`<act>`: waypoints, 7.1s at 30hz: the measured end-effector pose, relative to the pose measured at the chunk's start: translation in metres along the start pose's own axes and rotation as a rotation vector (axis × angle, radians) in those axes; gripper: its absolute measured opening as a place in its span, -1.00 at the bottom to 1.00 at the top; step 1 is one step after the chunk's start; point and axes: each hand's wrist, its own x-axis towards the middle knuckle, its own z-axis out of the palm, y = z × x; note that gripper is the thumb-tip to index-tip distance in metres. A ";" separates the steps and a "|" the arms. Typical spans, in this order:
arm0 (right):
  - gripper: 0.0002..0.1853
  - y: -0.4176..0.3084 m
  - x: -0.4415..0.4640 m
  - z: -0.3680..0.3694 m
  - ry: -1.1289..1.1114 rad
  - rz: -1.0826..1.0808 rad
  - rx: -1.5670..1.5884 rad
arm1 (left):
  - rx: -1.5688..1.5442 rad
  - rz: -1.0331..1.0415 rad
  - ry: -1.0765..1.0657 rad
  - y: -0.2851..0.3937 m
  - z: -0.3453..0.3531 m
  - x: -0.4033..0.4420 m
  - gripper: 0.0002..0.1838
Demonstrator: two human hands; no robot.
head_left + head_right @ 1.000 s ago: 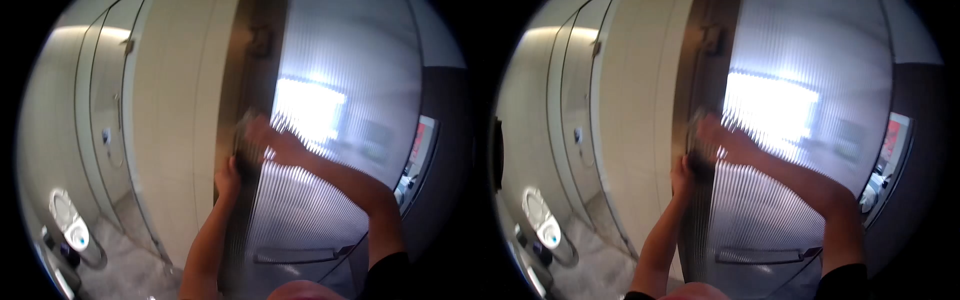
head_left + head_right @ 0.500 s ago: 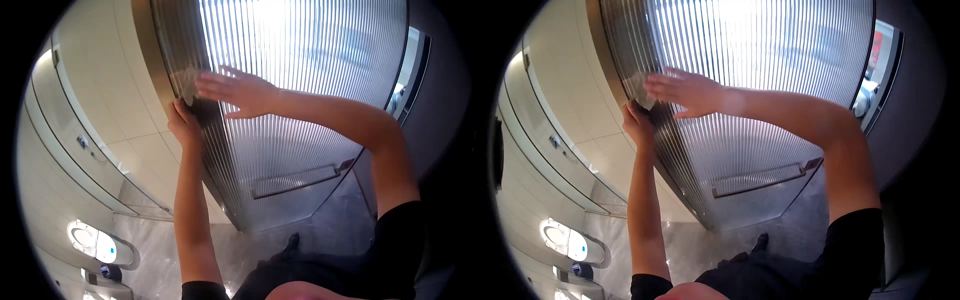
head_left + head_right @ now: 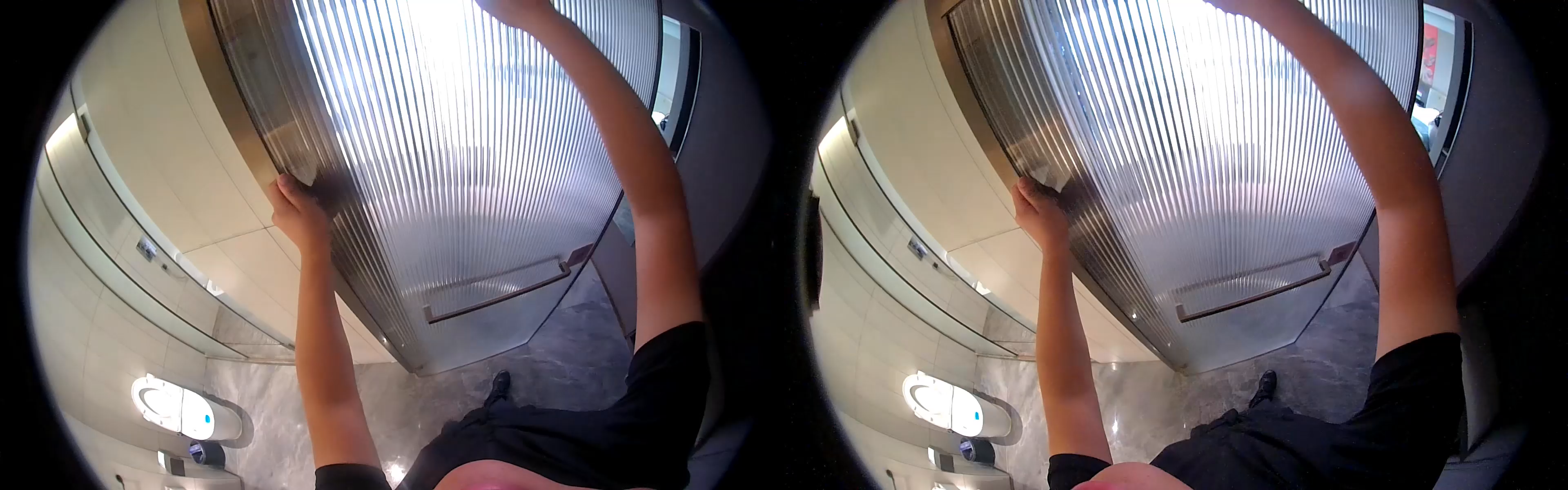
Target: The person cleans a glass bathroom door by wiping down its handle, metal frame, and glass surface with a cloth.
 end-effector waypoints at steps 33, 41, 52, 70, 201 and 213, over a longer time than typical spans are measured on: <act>0.03 0.010 -0.068 -0.010 -0.107 -0.015 0.130 | -0.003 0.030 0.019 -0.010 0.006 0.000 -0.52; 0.01 -0.090 -0.154 -0.013 -0.491 -0.538 0.425 | 0.016 0.097 0.036 -0.014 0.006 0.001 -0.51; -0.12 -0.112 -0.005 -0.018 -0.033 -0.452 0.199 | 0.057 0.038 0.035 -0.012 0.000 -0.002 -0.54; -0.13 -0.160 0.055 0.006 0.191 -0.368 0.240 | 0.096 -0.194 -0.096 -0.060 -0.030 -0.076 -0.47; -0.79 -0.319 0.006 -0.018 -0.432 -0.905 0.210 | 0.353 -0.136 -0.081 -0.090 -0.030 -0.100 -0.54; -0.85 -0.330 -0.037 -0.021 -0.386 -0.914 0.211 | 0.315 -0.148 -0.051 -0.083 -0.026 -0.101 -0.53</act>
